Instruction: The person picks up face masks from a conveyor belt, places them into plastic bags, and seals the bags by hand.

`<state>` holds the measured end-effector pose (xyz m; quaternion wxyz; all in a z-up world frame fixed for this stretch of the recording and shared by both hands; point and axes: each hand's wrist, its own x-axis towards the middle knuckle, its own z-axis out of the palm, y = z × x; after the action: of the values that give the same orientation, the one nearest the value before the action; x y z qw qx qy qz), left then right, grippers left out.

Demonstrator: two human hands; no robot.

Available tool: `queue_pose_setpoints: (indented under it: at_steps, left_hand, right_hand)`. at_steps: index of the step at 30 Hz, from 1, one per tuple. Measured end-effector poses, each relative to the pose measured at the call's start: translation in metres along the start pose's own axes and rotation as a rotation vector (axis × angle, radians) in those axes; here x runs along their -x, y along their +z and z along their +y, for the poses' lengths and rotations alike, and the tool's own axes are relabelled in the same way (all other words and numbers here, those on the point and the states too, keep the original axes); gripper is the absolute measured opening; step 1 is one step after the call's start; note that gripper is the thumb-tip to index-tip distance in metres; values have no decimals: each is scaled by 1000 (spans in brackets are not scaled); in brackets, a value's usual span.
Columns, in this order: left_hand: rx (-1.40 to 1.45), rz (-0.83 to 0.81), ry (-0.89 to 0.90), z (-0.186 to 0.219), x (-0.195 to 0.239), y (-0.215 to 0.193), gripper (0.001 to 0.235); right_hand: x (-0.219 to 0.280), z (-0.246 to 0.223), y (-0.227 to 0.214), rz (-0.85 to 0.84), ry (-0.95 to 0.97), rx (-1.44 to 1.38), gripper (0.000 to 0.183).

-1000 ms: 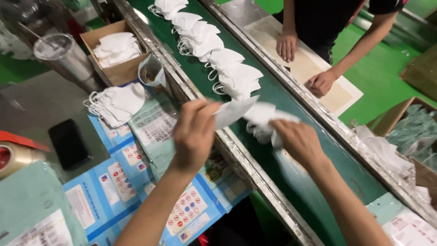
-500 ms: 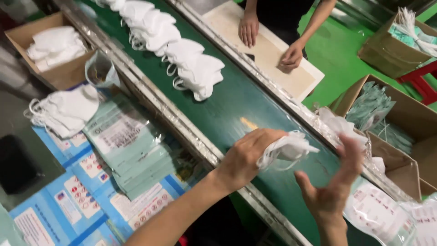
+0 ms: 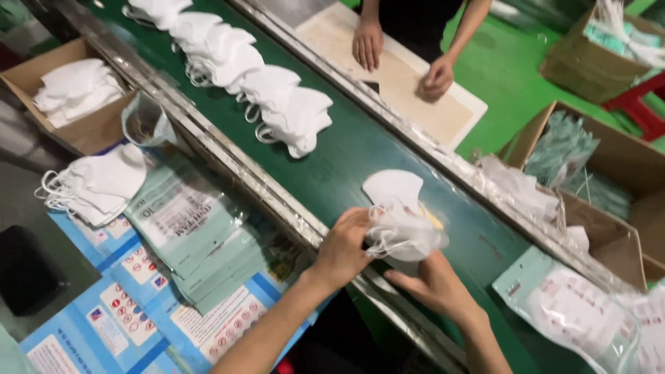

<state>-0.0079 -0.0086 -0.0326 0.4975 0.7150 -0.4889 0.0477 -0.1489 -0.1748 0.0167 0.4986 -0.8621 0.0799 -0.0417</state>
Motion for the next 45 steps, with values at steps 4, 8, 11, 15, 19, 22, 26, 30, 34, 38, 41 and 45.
queue_pose_setpoints:
  at_steps: [4,8,11,15,19,22,26,30,34,38,41,45]
  left_hand:
    - [113,67,-7,35,-21,-32,51]
    - [158,12,-27,32,-11,-32,51]
    - [182,69,7,27,-11,-55,37]
    - [66,-70,176,58,-18,-79,41]
    - [-57,8,242,78,-38,-83,31]
    - [-111,-52,279,77,-36,-78,33]
    - [142,-66,213,52,-32,-52,39]
    - [170,-54,62,42,-37,-17,103]
    - [78,29,29,32,-29,-6,134]
    - [220,-350,-452,63,-40,-26,99]
    - [200,-265,-566,47,-21,-17,91]
    - [-33,178,88,43,17,-34,75]
  right_hand:
    - [0,-25,-9,187,-220,111,83]
    - [-2,-33,-17,79,-29,-153,93]
    - [-14,-29,-27,155,-122,14,79]
    - [-17,14,-12,357,-88,587,40]
    - [-6,-16,-31,424,-170,551,18]
    - [23,-40,-38,305,-92,331,27]
    - [24,-76,-52,258,-297,-171,61]
    - [11,-34,-24,218,-335,228,121]
    - [2,-4,-3,374,73,122,106]
    - [10,1,-1,265,-136,-126,105]
    - [12,54,6,280,-163,-2,66]
    - [13,48,12,373,106,-20,32]
